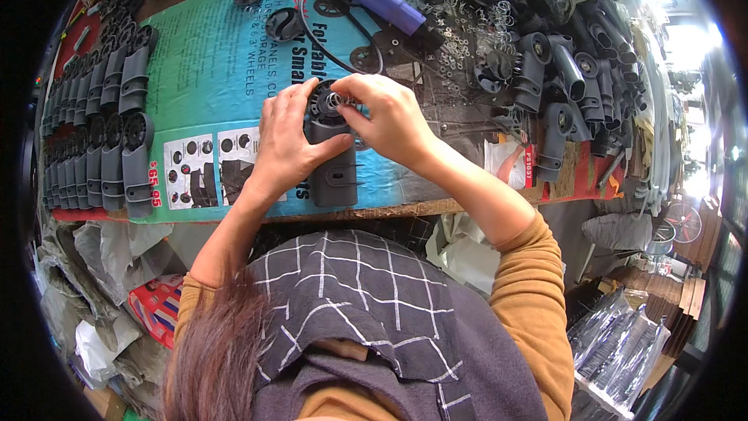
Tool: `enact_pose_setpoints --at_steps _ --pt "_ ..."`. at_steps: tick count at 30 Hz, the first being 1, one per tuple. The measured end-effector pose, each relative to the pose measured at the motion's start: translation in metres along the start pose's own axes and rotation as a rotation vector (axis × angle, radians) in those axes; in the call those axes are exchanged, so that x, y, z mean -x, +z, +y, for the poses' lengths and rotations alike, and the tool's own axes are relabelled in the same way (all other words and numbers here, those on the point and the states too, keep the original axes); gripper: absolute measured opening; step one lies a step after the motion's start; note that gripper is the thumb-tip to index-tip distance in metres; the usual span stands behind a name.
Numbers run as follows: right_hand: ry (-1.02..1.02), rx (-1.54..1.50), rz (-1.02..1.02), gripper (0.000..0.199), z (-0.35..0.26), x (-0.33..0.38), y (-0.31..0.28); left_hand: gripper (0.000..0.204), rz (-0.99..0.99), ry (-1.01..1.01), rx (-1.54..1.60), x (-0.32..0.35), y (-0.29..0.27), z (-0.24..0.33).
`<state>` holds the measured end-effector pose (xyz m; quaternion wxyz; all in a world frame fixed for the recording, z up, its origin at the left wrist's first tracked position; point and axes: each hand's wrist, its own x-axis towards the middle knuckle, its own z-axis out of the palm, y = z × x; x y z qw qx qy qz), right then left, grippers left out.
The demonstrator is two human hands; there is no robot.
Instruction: The person assembles small wheels into gray plastic housings on a cluttered workbench. They insert wheels, apply hot glue with a glue gun, and attach metal rings to secure the wheels in place.
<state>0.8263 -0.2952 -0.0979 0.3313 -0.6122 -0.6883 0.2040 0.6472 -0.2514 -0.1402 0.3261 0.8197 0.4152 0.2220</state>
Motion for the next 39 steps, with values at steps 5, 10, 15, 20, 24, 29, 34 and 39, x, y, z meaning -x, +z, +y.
enact_pose_setpoints --at_steps 5,10,15,20,24,29,34,39 --pt "-0.131 0.176 -0.118 0.024 0.006 -0.013 0.005 0.09 0.068 -0.01 0.059 0.004 0.006 0.0" --pt "-0.066 0.161 -0.128 0.038 -0.005 -0.01 -0.006 0.088 0.12 0.053 0.045 0.001 0.007 0.005" --pt "-0.032 0.284 0.234 0.014 0.033 -0.044 -0.078 0.088 0.017 -0.001 0.085 0.003 -0.002 0.011" --pt "0.298 0.832 0.468 0.029 0.185 -0.122 -0.144 0.083 -0.001 -0.019 0.112 0.009 -0.001 0.011" --pt "0.358 0.856 0.373 0.032 0.227 -0.126 -0.152 0.071 0.021 0.003 0.123 0.007 -0.01 0.012" --pt "0.144 0.222 0.573 0.028 0.085 -0.068 -0.113 0.045 0.097 -0.031 0.579 -0.014 -0.024 0.044" --pt "0.015 0.045 0.249 0.034 -0.028 0.002 -0.061 0.041 0.052 -0.252 1.197 -0.029 -0.013 0.069" --pt "-0.019 -0.292 0.061 0.039 -0.04 0.01 -0.058 0.029 -0.021 -0.168 1.267 -0.013 -0.018 0.042"
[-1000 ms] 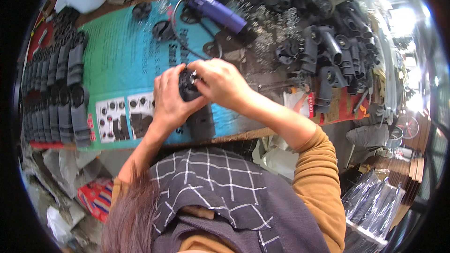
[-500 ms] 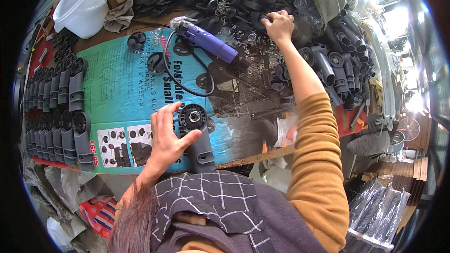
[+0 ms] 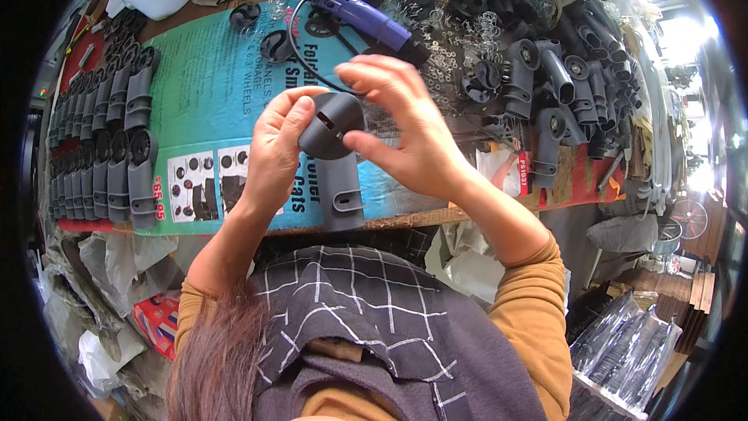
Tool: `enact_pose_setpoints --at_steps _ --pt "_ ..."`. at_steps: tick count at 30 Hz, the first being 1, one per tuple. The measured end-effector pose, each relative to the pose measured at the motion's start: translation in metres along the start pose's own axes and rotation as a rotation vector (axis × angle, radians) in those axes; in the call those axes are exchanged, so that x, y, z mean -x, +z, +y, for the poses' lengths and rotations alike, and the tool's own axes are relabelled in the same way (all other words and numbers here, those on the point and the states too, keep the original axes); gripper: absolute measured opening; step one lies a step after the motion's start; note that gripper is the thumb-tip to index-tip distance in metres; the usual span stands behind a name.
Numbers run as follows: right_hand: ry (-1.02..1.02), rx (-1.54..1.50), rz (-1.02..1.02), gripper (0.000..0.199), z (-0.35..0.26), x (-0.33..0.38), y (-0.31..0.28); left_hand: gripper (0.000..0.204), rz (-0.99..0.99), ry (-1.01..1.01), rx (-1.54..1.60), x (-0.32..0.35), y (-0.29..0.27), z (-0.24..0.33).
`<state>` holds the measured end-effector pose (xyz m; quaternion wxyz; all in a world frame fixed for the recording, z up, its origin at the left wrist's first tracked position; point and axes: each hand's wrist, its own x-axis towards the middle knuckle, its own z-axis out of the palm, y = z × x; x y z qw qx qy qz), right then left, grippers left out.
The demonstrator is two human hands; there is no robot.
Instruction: The person assembles small wheels into gray plastic housings on a cluttered workbench. They insert wheels, apply hot glue with a glue gun, and attach metal rings to secure the wheels in place.
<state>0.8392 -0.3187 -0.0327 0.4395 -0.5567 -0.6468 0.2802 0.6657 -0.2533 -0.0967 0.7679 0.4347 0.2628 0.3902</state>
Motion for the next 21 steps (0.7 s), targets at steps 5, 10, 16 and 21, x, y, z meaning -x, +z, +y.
enact_pose_setpoints --at_steps 5,10,16,21 --pt "0.057 0.144 -0.05 0.039 0.018 0.024 -0.006 0.047 -0.004 0.078 -0.348 0.009 -0.016 -0.002" --pt "0.359 0.577 -0.032 0.033 0.051 0.047 -0.011 0.088 -0.082 0.136 -1.273 0.011 -0.034 -0.013" --pt "0.073 0.279 0.106 0.036 0.031 0.037 0.002 0.085 -0.129 0.1 -1.251 0.022 -0.032 -0.032" --pt "-0.039 0.406 -0.098 0.039 0.024 0.021 0.025 0.084 -0.112 0.11 -1.21 0.025 -0.03 -0.029"
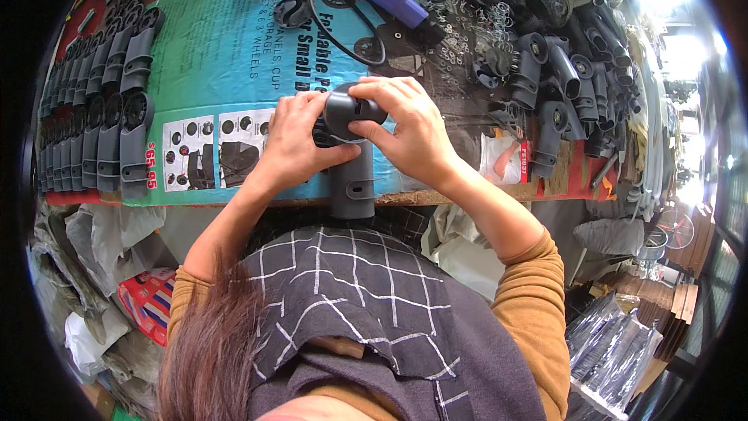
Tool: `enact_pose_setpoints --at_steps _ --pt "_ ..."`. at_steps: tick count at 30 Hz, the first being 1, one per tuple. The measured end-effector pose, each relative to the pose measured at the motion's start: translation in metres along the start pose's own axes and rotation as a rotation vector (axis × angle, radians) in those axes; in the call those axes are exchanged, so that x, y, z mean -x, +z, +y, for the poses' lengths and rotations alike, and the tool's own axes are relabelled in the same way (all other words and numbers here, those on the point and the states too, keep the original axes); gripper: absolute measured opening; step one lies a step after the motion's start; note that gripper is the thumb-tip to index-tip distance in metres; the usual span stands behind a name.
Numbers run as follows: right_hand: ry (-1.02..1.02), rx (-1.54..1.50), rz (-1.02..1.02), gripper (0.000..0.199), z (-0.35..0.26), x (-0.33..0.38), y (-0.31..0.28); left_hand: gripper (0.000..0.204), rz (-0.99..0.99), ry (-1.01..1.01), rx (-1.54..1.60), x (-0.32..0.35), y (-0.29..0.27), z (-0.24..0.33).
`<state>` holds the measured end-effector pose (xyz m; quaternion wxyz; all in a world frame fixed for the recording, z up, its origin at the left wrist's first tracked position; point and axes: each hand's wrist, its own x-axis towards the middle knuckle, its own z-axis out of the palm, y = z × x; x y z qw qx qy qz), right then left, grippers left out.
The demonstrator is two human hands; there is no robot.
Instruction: The person assembles small wheels into gray plastic housings on a cluttered workbench. They insert wheels, apply hot glue with a glue gun, and attach metal rings to secure the wheels in place.
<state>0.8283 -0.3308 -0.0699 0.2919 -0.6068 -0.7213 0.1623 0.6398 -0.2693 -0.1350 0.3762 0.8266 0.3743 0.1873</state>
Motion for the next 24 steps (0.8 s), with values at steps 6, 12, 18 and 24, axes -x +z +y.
enact_pose_setpoints --at_steps 6,12,18,24 --pt "0.096 -0.019 -0.11 0.037 0.015 0.002 0.011 0.075 0.008 0.041 0.073 -0.003 0.0 -0.009" --pt "0.189 -0.164 -0.254 0.039 0.027 -0.002 0.008 0.058 -0.172 0.035 0.102 -0.015 -0.018 -0.012" --pt "0.317 -0.448 -0.205 0.038 0.031 0.013 0.026 0.055 -0.306 -0.016 0.079 -0.027 -0.027 -0.001" --pt "0.152 -0.458 -0.02 0.038 0.04 0.035 0.045 0.066 -0.502 -0.186 0.065 -0.041 -0.031 0.012"
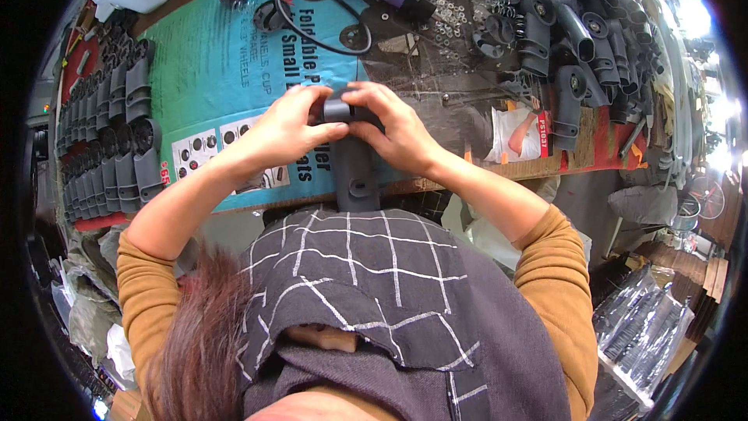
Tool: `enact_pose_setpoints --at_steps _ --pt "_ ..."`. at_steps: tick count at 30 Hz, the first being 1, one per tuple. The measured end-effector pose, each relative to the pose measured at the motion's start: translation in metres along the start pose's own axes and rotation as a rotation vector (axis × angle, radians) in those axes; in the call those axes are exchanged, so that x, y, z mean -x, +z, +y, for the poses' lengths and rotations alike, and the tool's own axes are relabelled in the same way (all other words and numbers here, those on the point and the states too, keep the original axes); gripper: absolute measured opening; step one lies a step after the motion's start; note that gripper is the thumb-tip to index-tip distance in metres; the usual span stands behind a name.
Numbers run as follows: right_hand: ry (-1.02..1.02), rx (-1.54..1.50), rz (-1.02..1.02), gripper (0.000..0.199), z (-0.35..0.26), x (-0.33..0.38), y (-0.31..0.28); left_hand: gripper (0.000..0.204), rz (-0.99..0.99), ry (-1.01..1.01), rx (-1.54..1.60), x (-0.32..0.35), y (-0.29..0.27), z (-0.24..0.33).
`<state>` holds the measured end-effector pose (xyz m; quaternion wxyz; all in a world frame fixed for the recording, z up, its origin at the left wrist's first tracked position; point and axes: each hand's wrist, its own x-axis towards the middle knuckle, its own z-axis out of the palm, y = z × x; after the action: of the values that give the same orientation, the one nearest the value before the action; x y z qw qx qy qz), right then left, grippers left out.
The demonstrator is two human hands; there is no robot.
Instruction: The person assembles small wheels into gray plastic housings on a cluttered workbench. They insert wheels, apply hot glue with a glue gun, and attach metal rings to secure the wheels in place.
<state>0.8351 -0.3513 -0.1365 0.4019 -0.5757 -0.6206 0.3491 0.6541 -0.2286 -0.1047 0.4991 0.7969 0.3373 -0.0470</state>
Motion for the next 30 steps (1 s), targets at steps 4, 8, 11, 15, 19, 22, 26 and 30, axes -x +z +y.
enact_pose_setpoints --at_steps 4,8,11,15,19,22,26,30 --pt "-0.077 -0.076 0.006 0.037 -0.002 0.02 0.0 0.07 -0.246 -0.284 0.241 -0.018 -0.009 0.016" --pt "-0.183 -0.034 0.15 0.052 -0.015 0.032 0.0 0.066 -0.329 -0.301 0.678 -0.009 -0.006 0.03" --pt "0.041 -0.432 0.247 0.091 -0.034 0.037 -0.003 0.06 -0.184 -0.081 0.659 0.012 -0.001 0.04" --pt "0.54 -0.962 -0.005 0.074 -0.063 0.046 -0.017 0.056 -0.111 0.078 0.663 0.037 -0.001 0.058" --pt "0.413 -0.767 0.028 0.064 -0.082 0.05 -0.021 0.056 0.088 0.34 0.234 0.056 -0.001 0.07" --pt "0.338 -0.515 0.011 0.046 -0.089 0.047 -0.019 0.058 0.332 0.438 -0.068 0.057 0.009 0.072" --pt "0.318 -0.242 0.071 0.04 -0.094 0.048 -0.025 0.063 0.385 0.602 0.022 0.042 0.015 0.058" --pt "0.031 0.568 0.242 0.041 -0.074 0.035 -0.02 0.072 0.436 0.727 -0.082 0.023 0.014 0.032"
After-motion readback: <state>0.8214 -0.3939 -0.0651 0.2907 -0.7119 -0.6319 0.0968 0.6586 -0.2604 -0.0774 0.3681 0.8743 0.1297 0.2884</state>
